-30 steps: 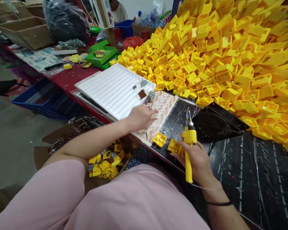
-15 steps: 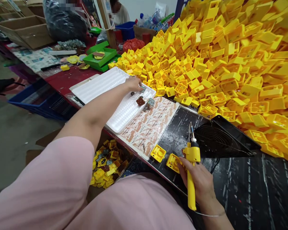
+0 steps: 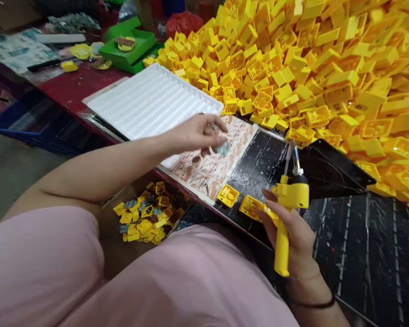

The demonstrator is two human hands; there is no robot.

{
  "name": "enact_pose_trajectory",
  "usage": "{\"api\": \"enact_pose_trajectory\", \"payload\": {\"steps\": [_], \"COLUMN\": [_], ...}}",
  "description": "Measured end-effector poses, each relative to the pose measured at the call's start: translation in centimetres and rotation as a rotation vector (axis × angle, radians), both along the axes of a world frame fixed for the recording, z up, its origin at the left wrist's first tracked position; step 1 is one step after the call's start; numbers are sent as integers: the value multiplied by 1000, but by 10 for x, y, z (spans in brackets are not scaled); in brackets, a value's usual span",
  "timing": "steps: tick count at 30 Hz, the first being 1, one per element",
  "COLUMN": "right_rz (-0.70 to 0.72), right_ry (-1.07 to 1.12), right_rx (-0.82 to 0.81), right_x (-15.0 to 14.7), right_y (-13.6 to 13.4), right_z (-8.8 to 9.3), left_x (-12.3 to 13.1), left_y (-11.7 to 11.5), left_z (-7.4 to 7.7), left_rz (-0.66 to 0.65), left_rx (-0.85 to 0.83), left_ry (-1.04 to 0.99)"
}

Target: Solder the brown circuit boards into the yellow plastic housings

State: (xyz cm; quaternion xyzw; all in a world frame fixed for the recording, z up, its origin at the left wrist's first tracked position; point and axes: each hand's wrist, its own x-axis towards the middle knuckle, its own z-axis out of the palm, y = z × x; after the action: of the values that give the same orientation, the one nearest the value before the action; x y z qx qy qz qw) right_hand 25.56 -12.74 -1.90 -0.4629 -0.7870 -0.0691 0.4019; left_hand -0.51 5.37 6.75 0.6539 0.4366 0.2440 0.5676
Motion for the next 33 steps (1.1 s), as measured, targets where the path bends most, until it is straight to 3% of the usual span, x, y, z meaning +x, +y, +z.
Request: {"api": "enact_pose_trajectory", "payload": {"steps": [2, 5, 8, 11, 13, 15, 18, 20, 22, 29, 31, 33], "right_rz": [50, 114, 31, -51, -32, -11, -24, -17, 7, 32, 41, 50], "right_ry": [-7, -9, 120, 358, 519, 622, 608, 594, 583, 562, 558, 522], "right_rx": [-3, 68, 84, 46, -13, -57, -63, -68, -60, 41, 68, 54], "right_x": [-12, -24, -27, -28, -30, -32, -37, -39, -41, -43, -43, -41], "right_y": [1, 1, -2, -7, -9, -11, -14, -16, -18, -22, -22, -23], "right_z": [5, 3, -4, -5, -2, 0, 1, 1, 1, -1, 0, 2], "left_x": [18, 32, 27, 12, 8, 9, 19, 25, 28, 33, 34, 34], "left_y": [-36, -69, -79, -83, -91, -101, -114, -116, -114, -120, -124, -126], "left_z": [-17, -43, -61, -68, -70, -69, -67, -66, -66, -72, -75, -77], "left_rz": [-159, -249, -243, -258, -243, -203, -97, 0, 64, 61, 48, 42], "left_rx": [-198, -463, -677, -796, -795, -651, -345, -270, -323, -846, -856, -708], "left_ry": [-29, -136, -327, -493, -524, -478, -406, -421, -477, -774, -773, -710]}}
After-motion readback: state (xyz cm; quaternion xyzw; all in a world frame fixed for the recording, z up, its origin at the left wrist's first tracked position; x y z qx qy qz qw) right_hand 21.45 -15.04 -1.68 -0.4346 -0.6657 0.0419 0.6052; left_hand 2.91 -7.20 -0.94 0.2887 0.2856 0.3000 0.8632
